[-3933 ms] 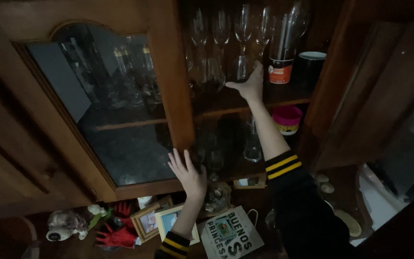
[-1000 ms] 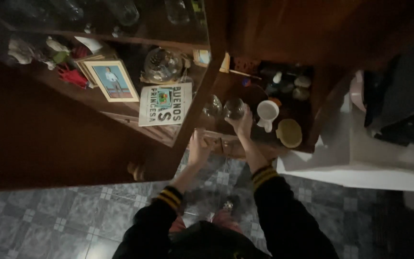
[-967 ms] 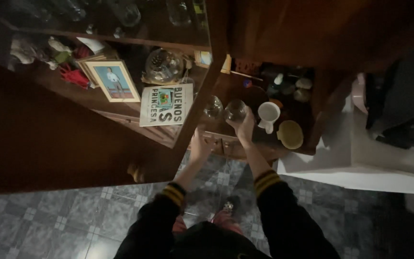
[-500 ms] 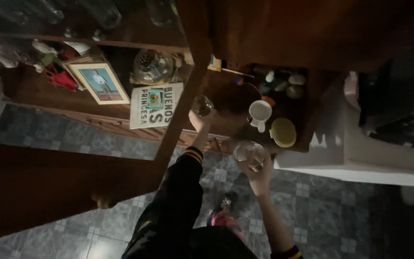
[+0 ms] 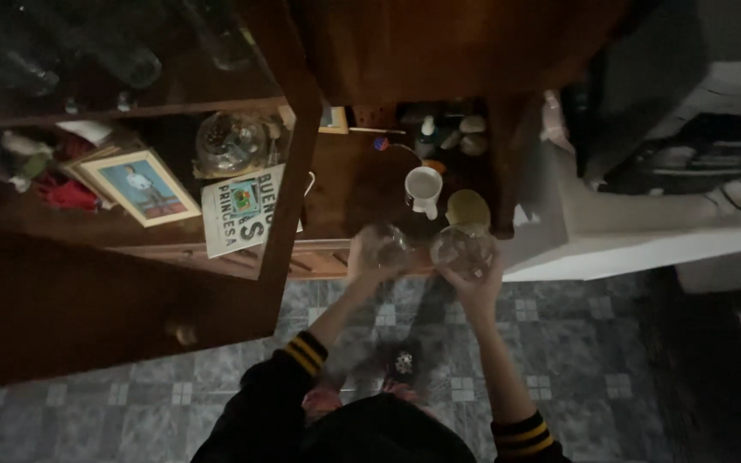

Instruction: The person is collecting glasses, mugs, and plates from a table and putting them away into a wooden cabinet.

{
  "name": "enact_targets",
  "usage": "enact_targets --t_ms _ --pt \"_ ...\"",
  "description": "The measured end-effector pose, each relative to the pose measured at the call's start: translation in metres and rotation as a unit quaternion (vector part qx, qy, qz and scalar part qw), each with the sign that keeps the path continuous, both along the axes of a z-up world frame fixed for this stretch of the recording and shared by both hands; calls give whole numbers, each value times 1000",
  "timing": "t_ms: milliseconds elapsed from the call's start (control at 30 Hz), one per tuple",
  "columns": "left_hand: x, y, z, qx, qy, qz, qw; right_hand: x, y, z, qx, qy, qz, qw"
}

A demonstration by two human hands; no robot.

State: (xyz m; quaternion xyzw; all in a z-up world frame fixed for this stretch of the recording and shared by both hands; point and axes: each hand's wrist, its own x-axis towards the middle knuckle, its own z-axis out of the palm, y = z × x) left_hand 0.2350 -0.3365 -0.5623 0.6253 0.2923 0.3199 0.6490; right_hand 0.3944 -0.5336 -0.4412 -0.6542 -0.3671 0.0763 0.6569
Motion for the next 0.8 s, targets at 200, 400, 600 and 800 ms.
enact_targets --t_ms 200,400,600,800 --pt "-83 -50 113 159 186 -124 962 -31 -39 -7 -51 -49 30 997" --pt "-196 -32 104 58 174 -215 959 -122 -58 -25 -24 94 88 991" --pt "-341 -9 125 244 134 -137 951 -252 -27 -15 -125 26 104 986" --pt "-467 40 186 103 -47 -48 992 -361 56 20 -105 -60 190 974"
